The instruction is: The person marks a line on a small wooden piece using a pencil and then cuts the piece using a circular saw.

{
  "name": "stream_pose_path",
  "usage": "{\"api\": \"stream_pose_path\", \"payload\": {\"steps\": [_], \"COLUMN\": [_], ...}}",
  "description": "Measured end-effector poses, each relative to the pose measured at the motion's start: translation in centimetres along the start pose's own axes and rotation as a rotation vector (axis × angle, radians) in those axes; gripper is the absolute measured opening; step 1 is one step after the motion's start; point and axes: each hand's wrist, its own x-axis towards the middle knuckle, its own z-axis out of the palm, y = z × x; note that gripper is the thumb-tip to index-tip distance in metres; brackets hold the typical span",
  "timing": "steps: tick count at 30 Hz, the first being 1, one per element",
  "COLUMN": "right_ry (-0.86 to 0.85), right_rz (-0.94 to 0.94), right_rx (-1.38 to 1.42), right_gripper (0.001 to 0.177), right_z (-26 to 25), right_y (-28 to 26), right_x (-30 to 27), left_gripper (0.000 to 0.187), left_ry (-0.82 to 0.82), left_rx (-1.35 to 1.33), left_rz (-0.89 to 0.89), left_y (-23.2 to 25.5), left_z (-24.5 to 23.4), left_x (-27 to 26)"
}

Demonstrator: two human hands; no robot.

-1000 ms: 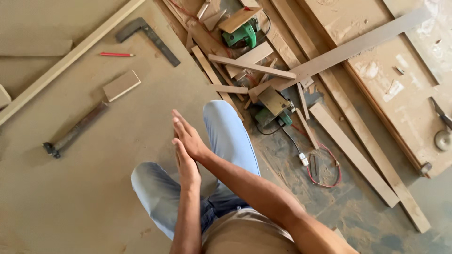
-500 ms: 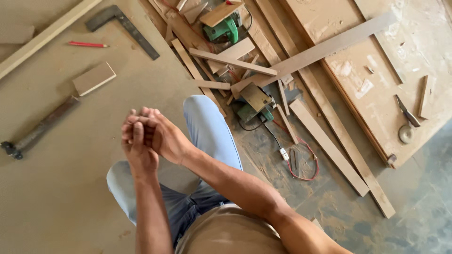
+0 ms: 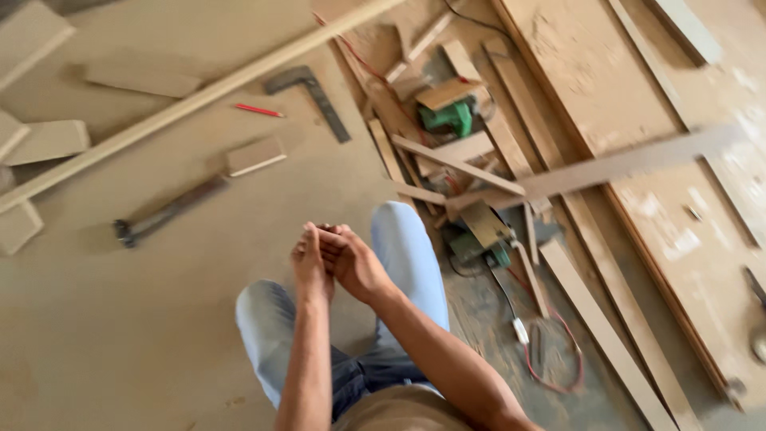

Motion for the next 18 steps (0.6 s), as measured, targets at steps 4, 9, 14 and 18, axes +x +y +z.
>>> {"api": "stream_pose_path", "payload": {"steps": [4,9,14,18], "right_ry": [0.000,0.092,0.201,0.284], "right_rz": [-0.002,-0.009,-0.148,-0.316], "right_rx": [-0.055,-0.194,-0.795,-1.221], "right_gripper": [0.063,0.057,0.045,0.037], "right_z": [-0.4,-0.4,-1.1,0.9], "right_y": [-0.3,-0.3,-1.7,-3.2], "right_x": [-0.2,-0.7,-1.0,-2.7], "left_gripper": [0.037,0.031,0.033,0.037], "left_ry": [0.014,0.126,0.216,0.196], "left_rx": [0.041,0.305,0.940,1.143], "left_rz": [0.149,0.190,0.348,0.381], "left_y": [-0.5,-1.0,-0.4,-0.5], "left_z": [-0.3,0.2,1.4,2.4], "left_x": [0.5,0.5,-1.0,-1.2]}}
